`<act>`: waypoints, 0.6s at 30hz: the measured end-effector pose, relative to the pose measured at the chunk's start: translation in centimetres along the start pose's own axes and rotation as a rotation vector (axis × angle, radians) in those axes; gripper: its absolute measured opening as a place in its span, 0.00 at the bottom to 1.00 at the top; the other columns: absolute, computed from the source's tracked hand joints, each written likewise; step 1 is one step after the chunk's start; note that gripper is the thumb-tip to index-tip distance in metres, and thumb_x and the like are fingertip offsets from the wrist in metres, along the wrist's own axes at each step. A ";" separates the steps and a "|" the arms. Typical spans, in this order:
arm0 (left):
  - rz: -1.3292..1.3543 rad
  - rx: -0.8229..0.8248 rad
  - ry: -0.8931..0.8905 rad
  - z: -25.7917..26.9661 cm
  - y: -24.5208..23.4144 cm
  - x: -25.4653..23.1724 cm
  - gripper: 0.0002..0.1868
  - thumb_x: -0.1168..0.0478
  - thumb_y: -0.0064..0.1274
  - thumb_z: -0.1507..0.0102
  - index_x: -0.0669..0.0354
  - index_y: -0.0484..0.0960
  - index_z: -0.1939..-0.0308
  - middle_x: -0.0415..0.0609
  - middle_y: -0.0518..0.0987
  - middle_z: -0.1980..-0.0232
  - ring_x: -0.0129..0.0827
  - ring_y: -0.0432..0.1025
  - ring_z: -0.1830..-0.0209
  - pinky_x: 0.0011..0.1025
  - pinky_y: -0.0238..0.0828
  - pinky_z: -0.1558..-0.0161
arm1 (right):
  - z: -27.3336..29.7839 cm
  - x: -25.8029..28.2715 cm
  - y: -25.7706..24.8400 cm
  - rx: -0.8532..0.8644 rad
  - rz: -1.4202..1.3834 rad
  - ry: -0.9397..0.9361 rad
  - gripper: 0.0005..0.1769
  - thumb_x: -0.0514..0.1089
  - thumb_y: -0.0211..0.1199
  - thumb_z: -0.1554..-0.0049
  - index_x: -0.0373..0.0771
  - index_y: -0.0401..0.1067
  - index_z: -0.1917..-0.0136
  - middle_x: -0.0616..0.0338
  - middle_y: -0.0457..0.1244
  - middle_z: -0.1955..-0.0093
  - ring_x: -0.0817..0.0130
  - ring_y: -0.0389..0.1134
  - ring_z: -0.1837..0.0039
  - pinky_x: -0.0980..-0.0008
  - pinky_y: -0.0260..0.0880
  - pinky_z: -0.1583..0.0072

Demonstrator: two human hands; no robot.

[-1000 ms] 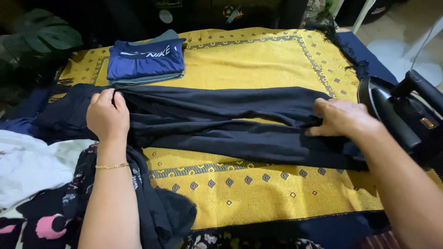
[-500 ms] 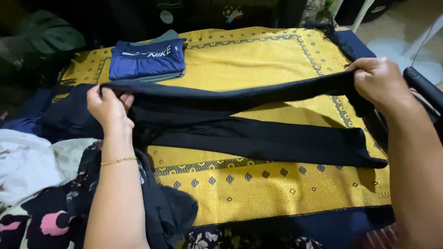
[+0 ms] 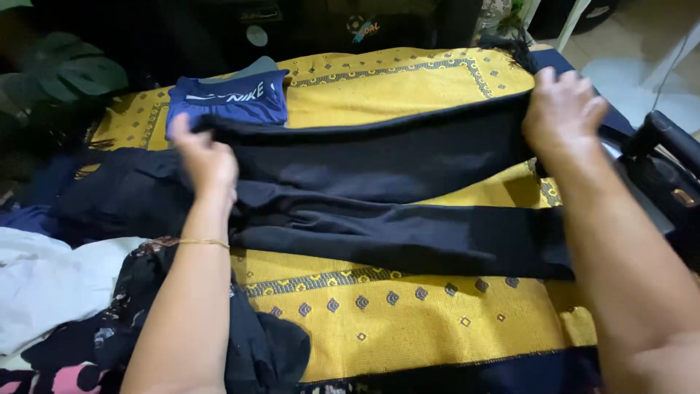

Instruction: The person irons a pair of black pants on a yellow patterned cloth, then folds them neatly. The person uses a black electric iron to smooth the fabric and folds the pants into a compact stack.

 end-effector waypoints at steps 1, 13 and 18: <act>-0.003 -0.002 0.002 0.7 -0.1 -0.5 0.40 0.80 0.40 0.44 0.54 0.57 0.27 0.59 0.74 0.33 0.40 0.74 0.35 0.30 0.62 0.31 | 0.3 0.7 0.9 0.000 -0.004 -0.002 0.25 0.34 0.51 0.40 0.37 0.65 0.30 0.38 0.65 0.41 0.42 0.65 0.40 0.42 0.68 0.47; -0.988 1.096 0.103 8.4 1.8 -9.5 0.15 0.41 0.53 0.41 0.40 0.90 0.65 0.32 0.86 0.54 0.32 0.76 0.49 0.45 0.62 0.43 | 9.3 1.6 1.2 0.452 -0.036 -0.240 0.16 0.56 0.51 0.40 0.52 0.75 0.47 0.56 0.74 0.48 0.48 0.74 0.44 0.50 0.73 0.44; -1.249 1.007 0.143 7.2 -0.8 -8.1 0.27 0.57 0.46 0.47 0.34 0.87 0.46 0.31 0.79 0.35 0.30 0.64 0.28 0.55 0.37 0.23 | 10.0 -2.0 11.2 0.776 0.031 -0.489 0.17 0.58 0.77 0.54 0.58 0.76 0.53 0.72 0.73 0.56 0.70 0.72 0.52 0.68 0.68 0.50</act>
Point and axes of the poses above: each hand's wrist, its own z-axis away from the middle knuckle, its own y-axis out of the palm, x = y × z, the point moved 9 cm from there along -z, towards the middle knuckle
